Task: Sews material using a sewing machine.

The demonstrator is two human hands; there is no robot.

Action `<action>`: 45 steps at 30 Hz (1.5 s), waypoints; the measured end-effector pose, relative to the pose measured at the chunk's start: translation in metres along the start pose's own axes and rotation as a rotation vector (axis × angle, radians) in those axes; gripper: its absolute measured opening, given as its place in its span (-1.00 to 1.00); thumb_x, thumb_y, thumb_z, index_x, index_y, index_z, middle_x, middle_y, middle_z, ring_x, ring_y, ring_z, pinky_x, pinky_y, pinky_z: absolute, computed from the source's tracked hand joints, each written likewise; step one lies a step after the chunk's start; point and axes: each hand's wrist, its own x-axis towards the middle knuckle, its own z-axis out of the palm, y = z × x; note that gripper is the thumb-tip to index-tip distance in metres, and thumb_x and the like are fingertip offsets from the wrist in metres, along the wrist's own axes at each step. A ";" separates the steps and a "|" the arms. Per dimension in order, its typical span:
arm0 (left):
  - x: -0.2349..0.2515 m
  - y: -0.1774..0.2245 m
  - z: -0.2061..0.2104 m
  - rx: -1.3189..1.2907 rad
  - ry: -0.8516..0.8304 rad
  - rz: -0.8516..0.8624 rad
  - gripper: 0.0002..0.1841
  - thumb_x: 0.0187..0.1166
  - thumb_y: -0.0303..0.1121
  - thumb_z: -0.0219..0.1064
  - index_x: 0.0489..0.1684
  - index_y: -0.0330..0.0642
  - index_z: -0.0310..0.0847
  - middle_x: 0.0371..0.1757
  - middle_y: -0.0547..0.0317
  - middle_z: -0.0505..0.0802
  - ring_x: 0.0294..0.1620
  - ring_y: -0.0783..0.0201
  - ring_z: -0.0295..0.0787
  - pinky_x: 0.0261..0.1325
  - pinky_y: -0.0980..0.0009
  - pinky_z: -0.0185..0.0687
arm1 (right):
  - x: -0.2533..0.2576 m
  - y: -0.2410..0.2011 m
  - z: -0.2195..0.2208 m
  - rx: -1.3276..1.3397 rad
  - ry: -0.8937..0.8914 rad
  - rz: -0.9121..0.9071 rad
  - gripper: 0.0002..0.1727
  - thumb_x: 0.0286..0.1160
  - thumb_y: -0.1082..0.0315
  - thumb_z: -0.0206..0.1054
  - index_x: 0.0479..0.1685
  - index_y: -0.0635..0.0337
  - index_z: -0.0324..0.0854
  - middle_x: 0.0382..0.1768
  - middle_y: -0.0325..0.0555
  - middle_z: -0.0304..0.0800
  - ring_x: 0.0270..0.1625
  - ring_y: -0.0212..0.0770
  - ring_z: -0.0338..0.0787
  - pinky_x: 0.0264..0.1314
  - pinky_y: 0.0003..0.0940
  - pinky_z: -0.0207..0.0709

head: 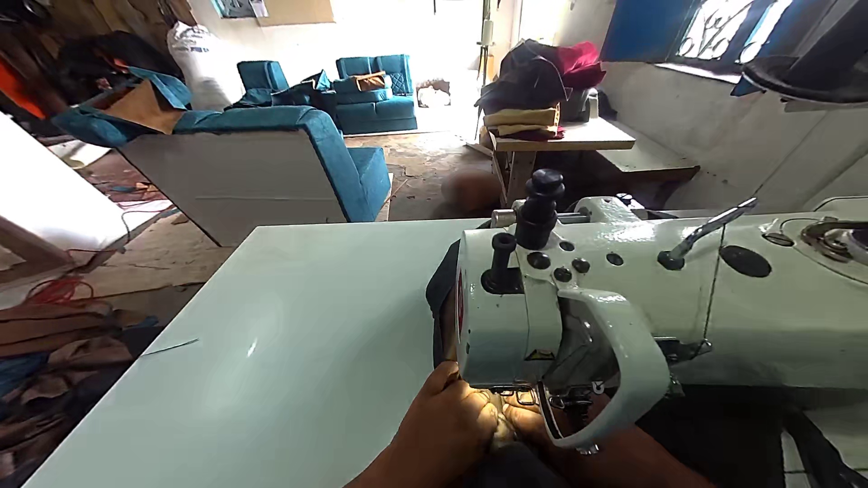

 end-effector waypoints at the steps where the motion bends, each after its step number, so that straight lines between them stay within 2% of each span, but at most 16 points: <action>1: 0.001 0.000 0.000 0.007 -0.002 -0.007 -0.70 0.52 -0.31 0.25 -0.70 0.12 0.67 -0.61 0.32 0.74 -0.41 0.27 0.76 0.22 0.26 0.60 | 0.000 -0.001 -0.002 -0.007 0.016 -0.001 -0.69 0.58 0.20 0.25 -0.33 0.20 0.81 -0.32 0.05 0.88 -0.10 0.08 0.91 0.11 0.15 0.66; 4: -0.001 0.000 0.002 0.019 -0.003 -0.018 -0.72 0.51 -0.31 0.25 -0.68 0.13 0.70 -0.59 0.32 0.76 -0.37 0.25 0.80 0.25 0.24 0.63 | -0.001 0.000 0.003 -0.042 0.108 -0.031 -0.72 0.55 0.20 0.28 -0.37 0.15 0.82 -0.36 -0.01 0.89 -0.15 0.04 0.91 0.06 0.12 0.69; 6: -0.004 -0.001 0.005 -0.012 0.007 -0.023 -0.72 0.55 -0.31 0.21 -0.62 0.16 0.69 -0.54 0.35 0.77 -0.30 0.27 0.79 0.29 0.25 0.59 | -0.002 0.004 0.007 -0.033 0.089 -0.027 -0.72 0.61 0.18 0.25 -0.27 0.11 0.82 -0.30 -0.04 0.89 -0.08 0.00 0.91 0.17 0.09 0.67; 11: -0.009 -0.001 0.001 -0.291 -0.032 0.019 -0.80 0.78 -0.31 0.07 -0.11 0.11 0.65 -0.24 0.29 0.84 0.00 0.24 0.78 0.51 0.17 0.40 | -0.004 0.006 -0.009 0.051 -0.030 -0.082 -0.77 0.61 0.27 0.29 -0.16 0.22 0.81 -0.24 0.07 0.87 -0.05 0.11 0.88 0.22 0.15 0.63; 14: -0.011 -0.006 0.002 -0.347 -0.035 0.100 -0.77 0.76 -0.32 0.10 -0.18 0.09 0.72 -0.20 0.30 0.89 0.07 0.25 0.81 0.52 0.14 0.43 | -0.003 0.012 -0.002 0.003 0.011 -0.241 -0.74 0.67 0.12 0.24 -0.01 0.01 0.78 -0.11 -0.07 0.88 0.01 0.02 0.87 0.11 0.08 0.66; 16: -0.011 -0.011 0.003 -0.359 -0.043 0.164 -0.74 0.75 -0.33 0.08 -0.24 0.11 0.74 -0.22 0.34 0.88 0.07 0.28 0.81 0.47 0.20 0.46 | -0.002 0.012 0.001 -0.032 0.000 -0.307 -0.72 0.77 0.15 0.13 0.08 -0.05 0.76 -0.04 -0.13 0.88 0.07 -0.02 0.85 0.09 0.06 0.63; 19: -0.010 -0.012 -0.001 -0.404 -0.113 0.215 -0.73 0.70 -0.37 0.12 -0.24 0.08 0.80 -0.19 0.33 0.91 0.08 0.27 0.82 0.44 0.21 0.46 | -0.003 0.014 0.007 -0.082 0.065 -0.384 -0.76 0.73 0.27 0.16 0.01 -0.08 0.78 -0.04 -0.25 0.89 0.12 -0.10 0.83 0.06 -0.03 0.62; 22: -0.010 -0.009 -0.002 -0.423 -0.153 0.223 -0.76 0.69 -0.41 0.15 -0.20 0.05 0.79 -0.09 0.31 0.91 0.15 0.25 0.80 0.38 0.20 0.51 | -0.003 0.017 0.011 -0.064 0.077 -0.424 -0.78 0.67 0.37 0.18 -0.10 -0.04 0.79 -0.09 -0.25 0.89 0.12 -0.12 0.83 0.16 -0.09 0.67; 24: -0.010 -0.004 0.001 -0.404 -0.157 0.199 -0.77 0.69 -0.43 0.15 -0.18 0.06 0.78 -0.05 0.32 0.91 0.15 0.26 0.80 0.35 0.21 0.53 | -0.003 0.017 0.011 -0.023 0.114 -0.446 -0.78 0.64 0.40 0.21 -0.18 0.02 0.80 -0.18 -0.19 0.91 0.03 -0.11 0.88 0.13 -0.13 0.70; 27: -0.012 0.000 0.013 -0.284 -0.077 0.143 -0.78 0.76 -0.36 0.08 -0.19 0.10 0.67 -0.17 0.35 0.85 0.00 0.29 0.78 0.16 0.27 0.57 | 0.000 0.013 0.007 -0.068 0.233 -0.497 -0.82 0.57 0.43 0.22 -0.29 0.03 0.73 -0.41 -0.17 0.82 -0.28 -0.15 0.83 -0.19 -0.26 0.70; 29: -0.011 0.003 0.018 -0.214 -0.010 0.094 -0.77 0.77 -0.30 0.08 -0.24 0.13 0.67 -0.25 0.36 0.85 -0.10 0.28 0.79 0.00 0.29 0.59 | 0.000 0.011 0.005 -0.086 0.269 -0.487 -0.83 0.58 0.42 0.21 -0.27 0.02 0.70 -0.42 -0.17 0.80 -0.34 -0.16 0.81 -0.30 -0.29 0.68; 31: -0.010 0.004 0.017 -0.183 0.026 0.095 -0.76 0.70 -0.32 0.13 -0.30 0.15 0.73 -0.27 0.38 0.87 -0.13 0.29 0.78 -0.05 0.31 0.58 | 0.000 0.010 0.006 -0.078 0.270 -0.468 -0.82 0.61 0.37 0.20 -0.26 0.00 0.72 -0.42 -0.17 0.81 -0.34 -0.16 0.82 -0.31 -0.28 0.68; 35: -0.012 -0.003 0.010 -0.234 0.062 0.183 -0.72 0.70 -0.36 0.13 -0.29 0.15 0.80 -0.35 0.39 0.84 -0.14 0.31 0.74 0.10 0.32 0.49 | -0.001 0.012 0.006 -0.028 0.237 -0.473 -0.78 0.68 0.26 0.18 -0.24 -0.03 0.76 -0.37 -0.20 0.86 -0.27 -0.18 0.85 -0.25 -0.27 0.69; 37: -0.012 -0.009 0.005 -0.327 0.006 0.267 -0.73 0.73 -0.38 0.13 -0.22 0.08 0.81 -0.30 0.35 0.87 -0.09 0.30 0.77 0.19 0.31 0.49 | -0.002 0.013 0.007 -0.027 0.221 -0.501 -0.78 0.69 0.29 0.19 -0.24 -0.03 0.77 -0.32 -0.23 0.89 -0.23 -0.20 0.86 -0.21 -0.30 0.69; 40: -0.010 -0.013 -0.003 -0.469 -0.074 0.344 -0.75 0.71 -0.42 0.16 -0.28 -0.01 0.79 -0.27 0.27 0.89 -0.09 0.27 0.80 0.28 0.30 0.51 | -0.001 0.015 0.009 -0.007 0.182 -0.532 -0.77 0.66 0.36 0.21 -0.22 -0.02 0.81 -0.24 -0.23 0.92 -0.16 -0.19 0.88 -0.13 -0.30 0.71; 45: -0.005 -0.017 -0.010 -0.514 -0.170 0.352 -0.74 0.67 -0.45 0.16 -0.39 -0.06 0.77 -0.36 0.24 0.88 -0.22 0.25 0.80 0.21 0.31 0.54 | 0.000 0.013 0.008 -0.008 0.137 -0.536 -0.77 0.66 0.41 0.18 -0.18 0.01 0.79 -0.22 -0.21 0.92 -0.12 -0.17 0.89 -0.10 -0.27 0.72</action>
